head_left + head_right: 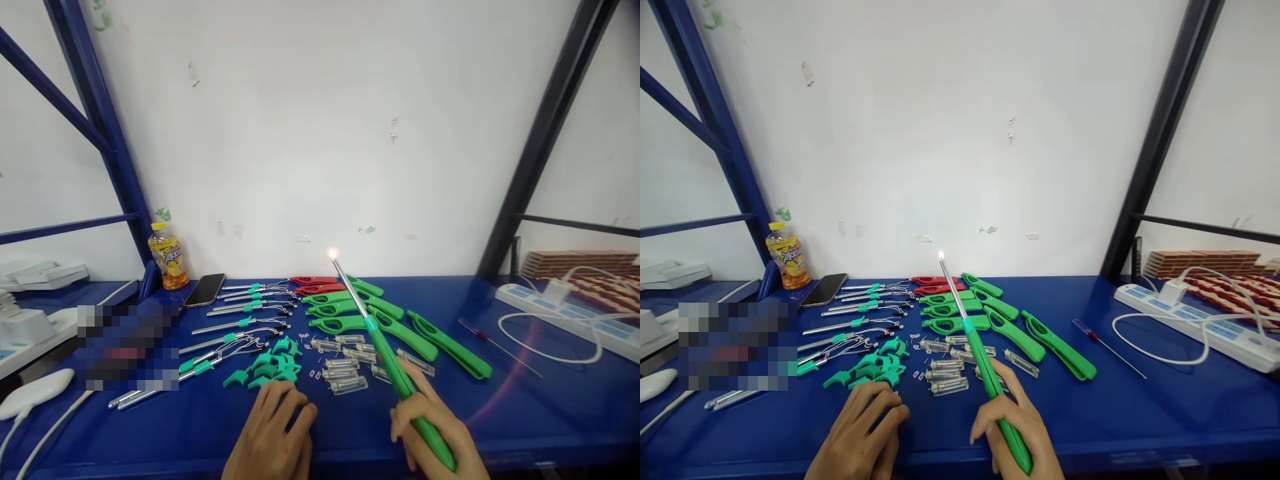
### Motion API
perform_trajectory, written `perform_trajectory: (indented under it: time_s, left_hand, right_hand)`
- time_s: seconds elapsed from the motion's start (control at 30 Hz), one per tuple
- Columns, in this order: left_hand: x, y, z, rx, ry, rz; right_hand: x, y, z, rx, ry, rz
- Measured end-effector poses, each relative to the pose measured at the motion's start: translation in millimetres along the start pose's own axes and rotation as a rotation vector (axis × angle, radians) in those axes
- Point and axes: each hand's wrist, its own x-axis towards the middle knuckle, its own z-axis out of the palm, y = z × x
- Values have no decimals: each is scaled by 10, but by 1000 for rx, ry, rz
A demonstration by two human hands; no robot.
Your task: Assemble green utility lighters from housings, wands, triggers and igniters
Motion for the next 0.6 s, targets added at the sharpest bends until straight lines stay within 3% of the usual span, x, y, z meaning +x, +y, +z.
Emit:
perform_trajectory:
  time_s: [0.1, 0.17, 0.27, 0.33, 0.6]
  left_hand:
    - [27, 16, -40, -127, -10, -67]
    - [40, 4, -87, -303, -15, -208]
    - [26, -56, -168, -513, -55, -496]
    - [-1, -95, -214, -623, -78, -595]
    - [45, 61, -183, -1157, -108, -683]
  right_hand:
    - [-6, -33, 64, 49, 18, 89]
    - [25, -77, 164, 68, 77, 107]
    - [114, -160, 360, 60, 92, 3]
    - [156, -206, 482, 54, 62, -57]
    - [101, -259, 708, 68, -147, -126]
